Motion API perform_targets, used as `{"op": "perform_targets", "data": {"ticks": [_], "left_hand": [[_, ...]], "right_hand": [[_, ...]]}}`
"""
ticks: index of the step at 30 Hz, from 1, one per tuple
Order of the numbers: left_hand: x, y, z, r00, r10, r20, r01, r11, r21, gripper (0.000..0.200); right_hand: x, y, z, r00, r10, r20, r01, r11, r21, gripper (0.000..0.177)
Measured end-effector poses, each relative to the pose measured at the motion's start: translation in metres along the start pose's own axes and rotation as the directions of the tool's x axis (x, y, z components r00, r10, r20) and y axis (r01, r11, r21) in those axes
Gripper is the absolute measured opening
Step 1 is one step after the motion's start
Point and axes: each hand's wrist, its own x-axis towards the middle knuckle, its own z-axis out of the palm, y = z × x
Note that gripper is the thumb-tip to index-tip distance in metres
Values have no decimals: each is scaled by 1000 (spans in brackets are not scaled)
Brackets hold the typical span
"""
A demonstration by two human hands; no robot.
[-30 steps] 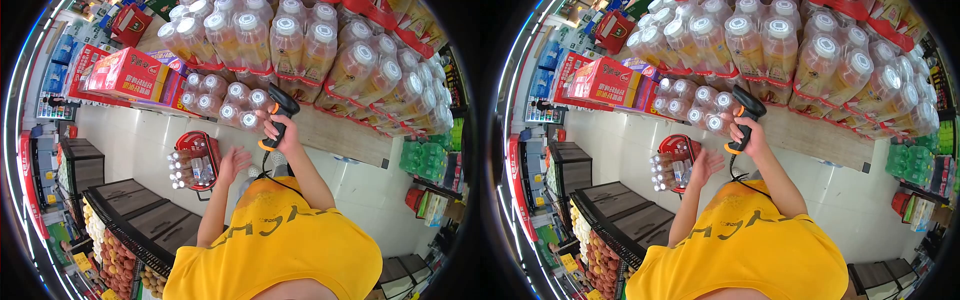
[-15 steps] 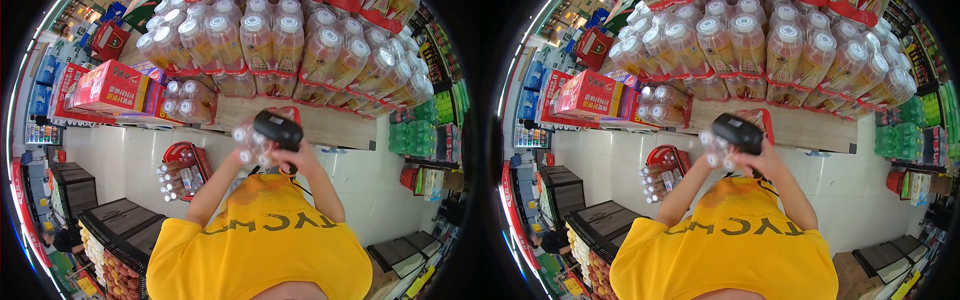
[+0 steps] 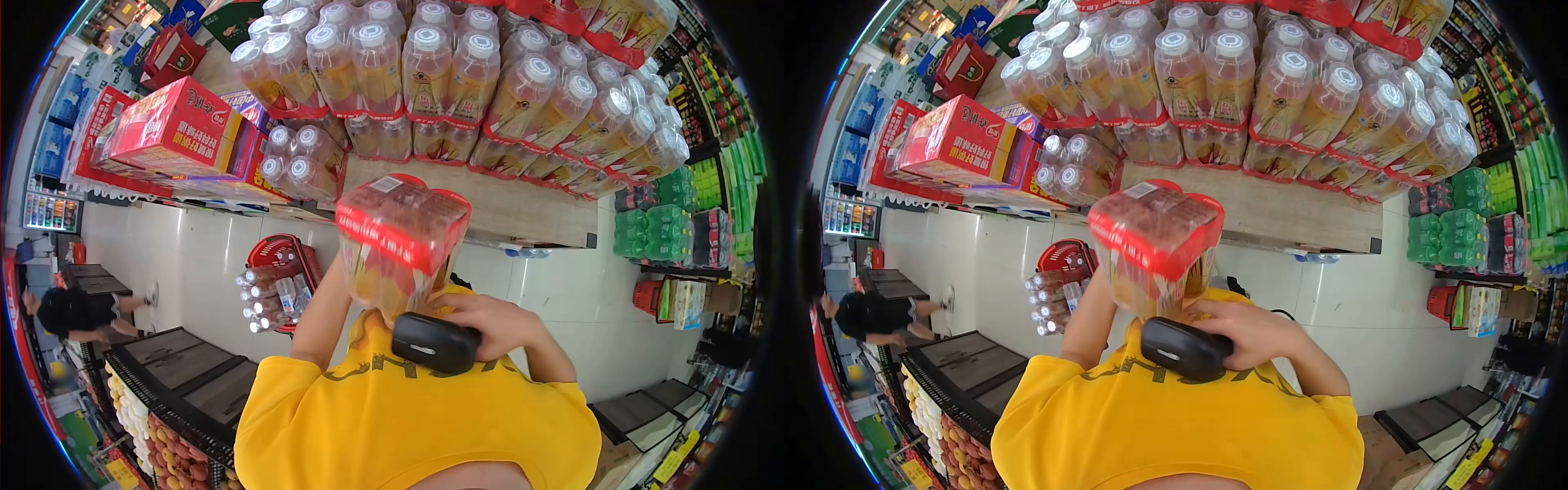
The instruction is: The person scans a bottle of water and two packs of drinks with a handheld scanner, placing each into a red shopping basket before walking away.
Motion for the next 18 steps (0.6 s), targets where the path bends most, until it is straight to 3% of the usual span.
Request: {"op": "perform_targets", "data": {"ticks": [2, 3, 4, 5, 7, 9, 13, 16, 18], "left_hand": [[-12, 17, -2, 1000, 19, 18, -20, 999, 37, 73], [-19, 23, -2, 999, 29, 27, -30, 998, 53, 72], [-24, 26, -2, 999, 33, 34, -35, 997, 69, 72], [-29, 30, -2, 999, 37, 40, -40, 996, 78, 72], [-35, 32, -2, 998, 45, 51, -49, 994, 93, 72], [-37, 33, 2, 997, 51, 65, -58, 992, 111, 71], [-41, 42, 24, 995, 96, 40, -99, 991, 87, 70], [-44, 39, 25, 988, 154, -1, -154, 986, 59, 59], [-47, 31, 18, 981, 189, -47, -183, 978, 102, 56]], "right_hand": [[-12, -7, -17, 987, -159, -30, 161, 976, 143, 51], [-24, -11, -30, 991, -132, 10, 128, 972, 198, 52], [-47, -7, -33, 996, 84, -30, -68, 932, 356, 58], [-49, -24, -41, 973, 224, -63, -168, 864, 475, 59], [-52, -56, -56, 863, 489, -126, -258, 642, 722, 63], [-31, -73, -70, 832, 518, -197, -275, 693, 666, 55], [3, -87, -81, 819, 554, -151, -370, 710, 599, 49], [19, -84, -83, 815, 573, -87, -455, 726, 515, 50], [23, -78, -79, 854, 503, -134, -363, 760, 539, 51]]}}
